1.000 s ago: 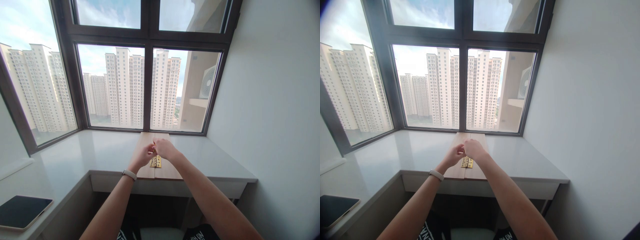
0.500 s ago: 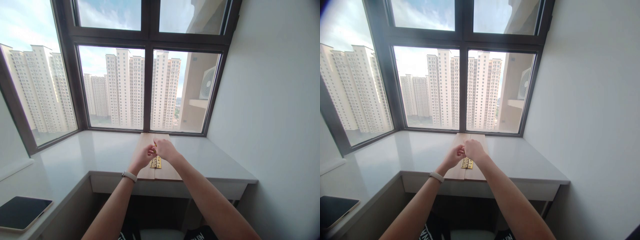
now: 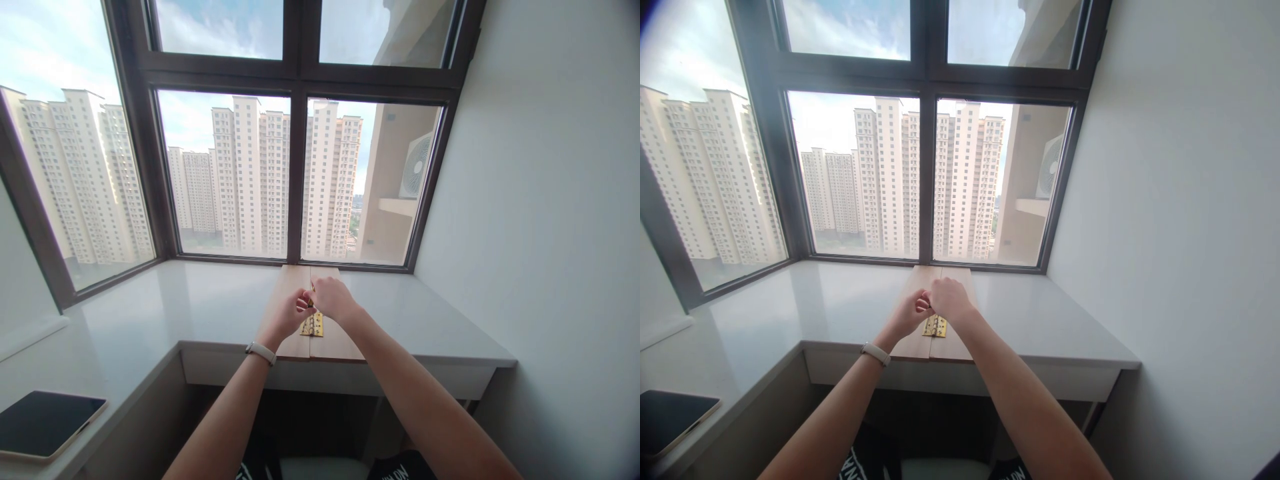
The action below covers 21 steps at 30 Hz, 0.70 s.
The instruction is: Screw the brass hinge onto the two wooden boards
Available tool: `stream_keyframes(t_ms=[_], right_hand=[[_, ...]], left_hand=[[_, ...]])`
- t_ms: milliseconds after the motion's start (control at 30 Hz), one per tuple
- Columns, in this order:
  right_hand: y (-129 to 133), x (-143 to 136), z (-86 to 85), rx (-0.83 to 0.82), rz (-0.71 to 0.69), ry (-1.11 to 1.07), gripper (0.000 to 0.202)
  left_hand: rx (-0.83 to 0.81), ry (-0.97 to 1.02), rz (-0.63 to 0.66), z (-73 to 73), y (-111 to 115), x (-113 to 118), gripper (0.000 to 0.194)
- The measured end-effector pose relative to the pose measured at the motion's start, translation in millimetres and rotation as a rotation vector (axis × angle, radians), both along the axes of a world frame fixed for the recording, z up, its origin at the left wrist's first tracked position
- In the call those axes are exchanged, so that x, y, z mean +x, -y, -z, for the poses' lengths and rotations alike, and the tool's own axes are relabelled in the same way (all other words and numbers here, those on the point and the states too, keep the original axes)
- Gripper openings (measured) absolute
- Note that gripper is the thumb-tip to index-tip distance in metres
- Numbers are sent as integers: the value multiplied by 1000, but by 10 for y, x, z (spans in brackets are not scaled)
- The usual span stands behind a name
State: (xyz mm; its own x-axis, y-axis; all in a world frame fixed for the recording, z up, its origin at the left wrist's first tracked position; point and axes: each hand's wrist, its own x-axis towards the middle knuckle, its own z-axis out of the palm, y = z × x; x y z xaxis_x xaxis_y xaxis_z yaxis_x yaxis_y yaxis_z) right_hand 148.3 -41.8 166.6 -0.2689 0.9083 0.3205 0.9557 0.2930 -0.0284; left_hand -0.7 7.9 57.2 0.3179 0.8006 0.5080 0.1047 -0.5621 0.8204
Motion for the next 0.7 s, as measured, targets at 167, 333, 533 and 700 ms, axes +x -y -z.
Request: stream_keyframes(t_ms=[167, 333, 533, 700], right_hand=[[8, 71, -24, -57, -154, 32, 18], [12, 53, -26, -25, -155, -34, 22], [-7, 19, -9, -37, -60, -9, 20], [16, 91, -45, -80, -230, 4, 17]], left_hand=[[-9, 16, 155, -42, -6, 15, 26], [-19, 1, 71, -21, -16, -17, 26], [-25, -40, 54, -17, 0, -36, 34], [-18, 19, 197, -20, -32, -43, 30]])
